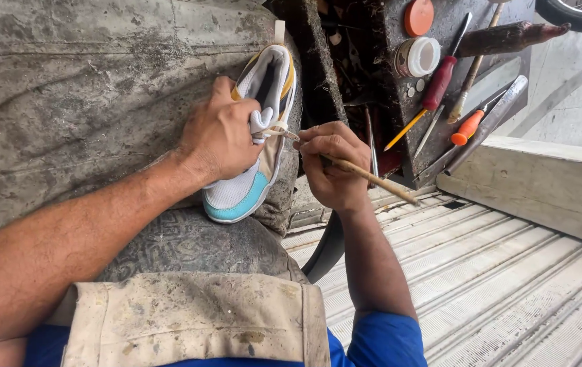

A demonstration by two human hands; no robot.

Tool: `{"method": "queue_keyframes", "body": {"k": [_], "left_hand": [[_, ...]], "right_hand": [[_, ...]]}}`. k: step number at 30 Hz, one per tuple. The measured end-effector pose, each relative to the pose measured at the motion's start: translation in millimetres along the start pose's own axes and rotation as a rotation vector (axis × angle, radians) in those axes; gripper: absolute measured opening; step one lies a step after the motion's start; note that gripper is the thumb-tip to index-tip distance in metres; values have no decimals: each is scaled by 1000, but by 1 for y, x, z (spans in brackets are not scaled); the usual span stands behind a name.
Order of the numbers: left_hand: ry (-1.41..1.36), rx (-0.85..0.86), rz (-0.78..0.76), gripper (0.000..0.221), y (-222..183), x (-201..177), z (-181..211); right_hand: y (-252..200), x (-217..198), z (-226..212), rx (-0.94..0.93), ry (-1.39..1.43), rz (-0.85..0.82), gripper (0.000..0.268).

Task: Applying glue or dye to the edge of a sneaker sole using a wooden applicator

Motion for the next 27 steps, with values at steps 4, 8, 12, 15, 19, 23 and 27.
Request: {"method": "queue_keyframes", "body": {"k": [4,8,12,15,19,23,27], "left_hand": [[15,-5,-16,26,-1,3,-3],[28,25,-7,23,1,5,-1],[29,22,-19,20,0,3,1],[33,31,-26,19,2,1,3],[55,43,-43,21,2,2,4],[57,46,-55,19,1,4,5],[150,98,-31,26,6,36,-16]], "right_hand": [[-3,1,-4,22,95,-47,19],[0,1,-8,10,76,-27,19],[-6,4,-1,78,170,-142,18],[-2,0,6,100,162,-135,17],[0,4,3,154,240,-222,18],[1,6,4,195,287,-277,17],[-6,11,10,411,217,-448,16]]}}
Point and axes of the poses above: each hand's wrist, its own y-axis towards the middle knuckle, its own x-axis out of the palm, z = x × y, the point moved 6 cm from there along y, towards the middle knuckle, and after that the axes turned 8 degrees about x, right-handed, at the moved point
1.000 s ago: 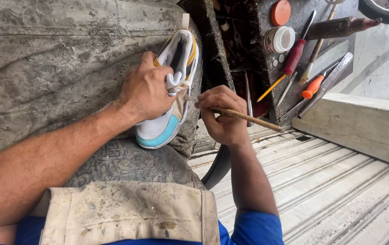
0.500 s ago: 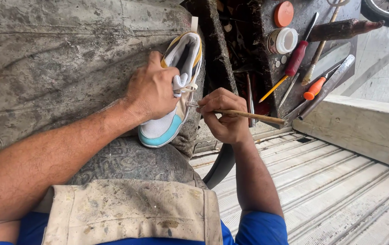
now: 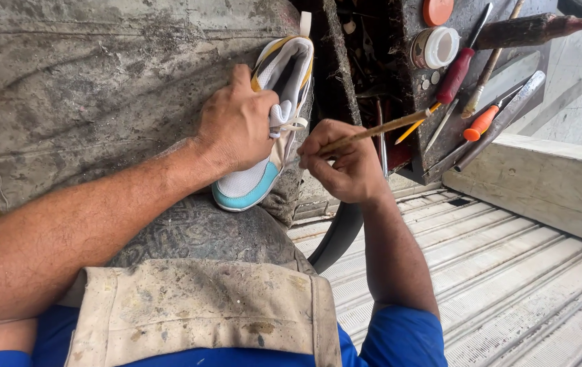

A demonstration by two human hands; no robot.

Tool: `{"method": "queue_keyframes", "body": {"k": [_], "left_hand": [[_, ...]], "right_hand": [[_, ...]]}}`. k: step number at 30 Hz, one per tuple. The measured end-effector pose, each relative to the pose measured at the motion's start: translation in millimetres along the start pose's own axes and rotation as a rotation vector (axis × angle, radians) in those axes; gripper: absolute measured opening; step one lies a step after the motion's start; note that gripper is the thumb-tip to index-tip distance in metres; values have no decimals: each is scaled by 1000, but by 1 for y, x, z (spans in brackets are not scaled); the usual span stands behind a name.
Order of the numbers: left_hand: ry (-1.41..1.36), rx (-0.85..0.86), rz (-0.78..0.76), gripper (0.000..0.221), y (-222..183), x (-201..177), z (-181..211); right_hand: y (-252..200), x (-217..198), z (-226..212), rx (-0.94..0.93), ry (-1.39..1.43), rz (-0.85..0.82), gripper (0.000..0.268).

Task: Applying glue or dye to the edge of a sneaker sole using a wooden applicator

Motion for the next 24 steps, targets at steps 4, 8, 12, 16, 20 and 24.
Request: {"method": "queue_keyframes", "body": {"k": [4,8,12,16,20,24], "left_hand": [[36,0,-5,20,1,3,1],[21,8,-16,22,1,2,2],[28,15,24,12,0,5,2],[18,28,4,11,2,2,4],[8,29,-6,6,0,0,7],[19,16,17,4,0,-1,9]], "right_hand": [[4,2,-7,-33,-102,-34,14],[6,2,-4,79,-86,-74,11],[7,6,-13,43,-133,-73,13],[12,4,-4,39,-367,192,13],[9,15,-4,102,-445,107,17],[4,16,8,361,-145,54,13]]}}
Point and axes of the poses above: each hand's wrist, its own y-axis towards the middle knuckle, its own x-axis out of the palm, z = x × y, the point moved 6 cm from there along y, towards the middle knuckle, and after that the axes turned 8 degrees about x, right-handed, at the moved point
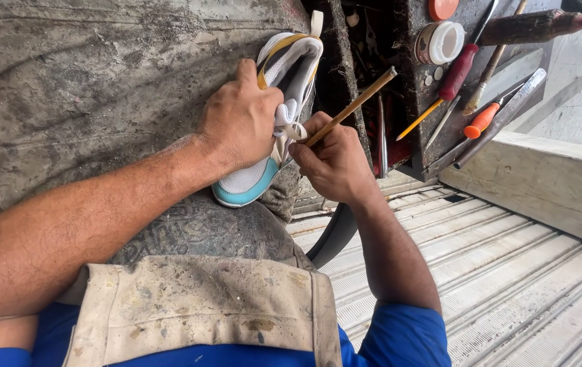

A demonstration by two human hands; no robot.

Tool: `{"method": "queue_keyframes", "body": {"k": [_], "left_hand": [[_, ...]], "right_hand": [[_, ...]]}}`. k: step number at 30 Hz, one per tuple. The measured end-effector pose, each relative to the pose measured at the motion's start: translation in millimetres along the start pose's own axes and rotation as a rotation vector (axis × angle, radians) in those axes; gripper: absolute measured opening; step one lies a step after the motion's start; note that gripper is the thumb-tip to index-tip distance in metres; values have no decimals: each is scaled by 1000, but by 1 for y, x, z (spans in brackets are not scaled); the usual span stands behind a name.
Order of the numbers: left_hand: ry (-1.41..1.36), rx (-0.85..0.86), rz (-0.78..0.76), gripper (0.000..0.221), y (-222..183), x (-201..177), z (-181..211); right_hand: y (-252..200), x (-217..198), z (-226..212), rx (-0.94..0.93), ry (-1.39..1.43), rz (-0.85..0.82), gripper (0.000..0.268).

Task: Applying glue or dye to the edge of a sneaker sole using a wooden applicator

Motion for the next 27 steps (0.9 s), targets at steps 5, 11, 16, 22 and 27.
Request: {"method": "queue_keyframes", "body": {"k": [5,11,16,22,27], "left_hand": [[-8,0,-10,7,0,2,-3],[-5,15,-34,14,0,3,-4],[-57,-6,-39,28,-3,-26,12],[-110,-73,-50,23,-5,-27,3],[-485,-193,98,37,-11,-22,-39]], "right_hand": [[-1,0,27,51,304,141,21],[-6,-6,37,-178,276,516,20],[-11,-6,32,-710,156,679,12],[-35,1,19,-775,-65,714,9],[-62,-42,-9,-746,460,514,10]]}}
Point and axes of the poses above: each hand's wrist, its own y-axis towards the middle knuckle, its own x-axis out of the palm, z = x × y, the point moved 6 cm from there along y, towards the middle knuckle, and after that the axes turned 8 degrees about x, right-handed, at the moved point
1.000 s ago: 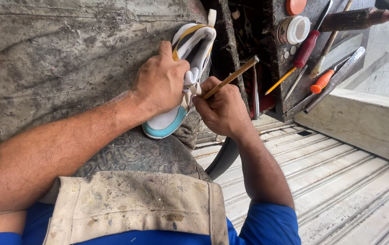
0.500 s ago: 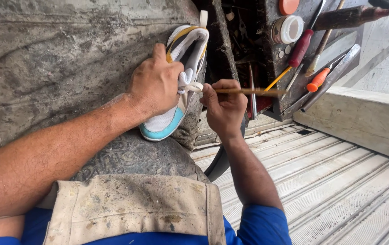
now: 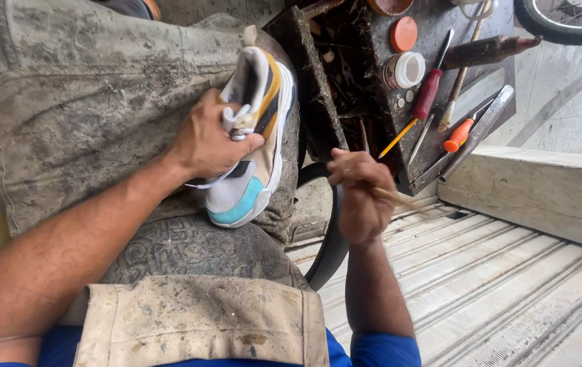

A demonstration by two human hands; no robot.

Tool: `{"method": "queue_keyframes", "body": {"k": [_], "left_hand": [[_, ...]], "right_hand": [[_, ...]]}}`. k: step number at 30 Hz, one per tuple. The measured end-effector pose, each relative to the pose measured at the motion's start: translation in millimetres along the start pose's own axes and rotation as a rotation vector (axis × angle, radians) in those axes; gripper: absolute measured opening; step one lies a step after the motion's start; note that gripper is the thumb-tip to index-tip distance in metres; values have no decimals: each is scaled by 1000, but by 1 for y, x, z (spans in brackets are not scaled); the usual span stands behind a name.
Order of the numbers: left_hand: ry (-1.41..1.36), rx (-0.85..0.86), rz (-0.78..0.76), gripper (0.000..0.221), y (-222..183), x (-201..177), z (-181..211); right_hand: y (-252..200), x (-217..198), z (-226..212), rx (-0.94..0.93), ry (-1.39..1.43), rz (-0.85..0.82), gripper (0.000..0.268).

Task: Applying glue or dye to the edge of a sneaker sole using a wooden applicator

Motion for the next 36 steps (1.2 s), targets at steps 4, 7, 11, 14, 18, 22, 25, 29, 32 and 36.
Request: {"method": "queue_keyframes", "body": {"k": [4,7,11,14,18,22,25,29,32,36], "left_hand": [[-132,51,5,33,-6,-23,36],[-238,99,22,40,-11,-27,51],[-242,125,109,41,-21,-28,48],[-220,169,150,42,-26,-27,54],[-172,167,76,49,-29,-29,52],[-135,198,48,61,-35,-32,52],[-72,187,48,56,-33,-42,57],[-64,91,16,67,-41,-40,35],[-54,82,60,67,-47,-37,21],[-109,142,133,54,-44,-52,53]], "right_hand": [[-3,-8,57,376,89,227,22],[-7,36,78,552,132,-47,32],[-25,52,105,444,390,-4,46],[-32,52,107,429,360,45,44],[-36,50,103,475,424,-57,55],[-48,49,111,458,310,-126,61],[-47,56,111,449,361,-143,53],[-58,71,102,510,477,-221,70],[-61,73,103,488,468,-171,66],[-50,49,93,465,527,-120,71]]}}
Point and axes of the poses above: each hand's wrist, its own y-axis towards the middle knuckle, its own x-axis out of the palm, z = x × y, the point moved 6 cm from there along y, towards the middle knuckle, and after that the axes turned 8 degrees about x, right-handed, at the moved point
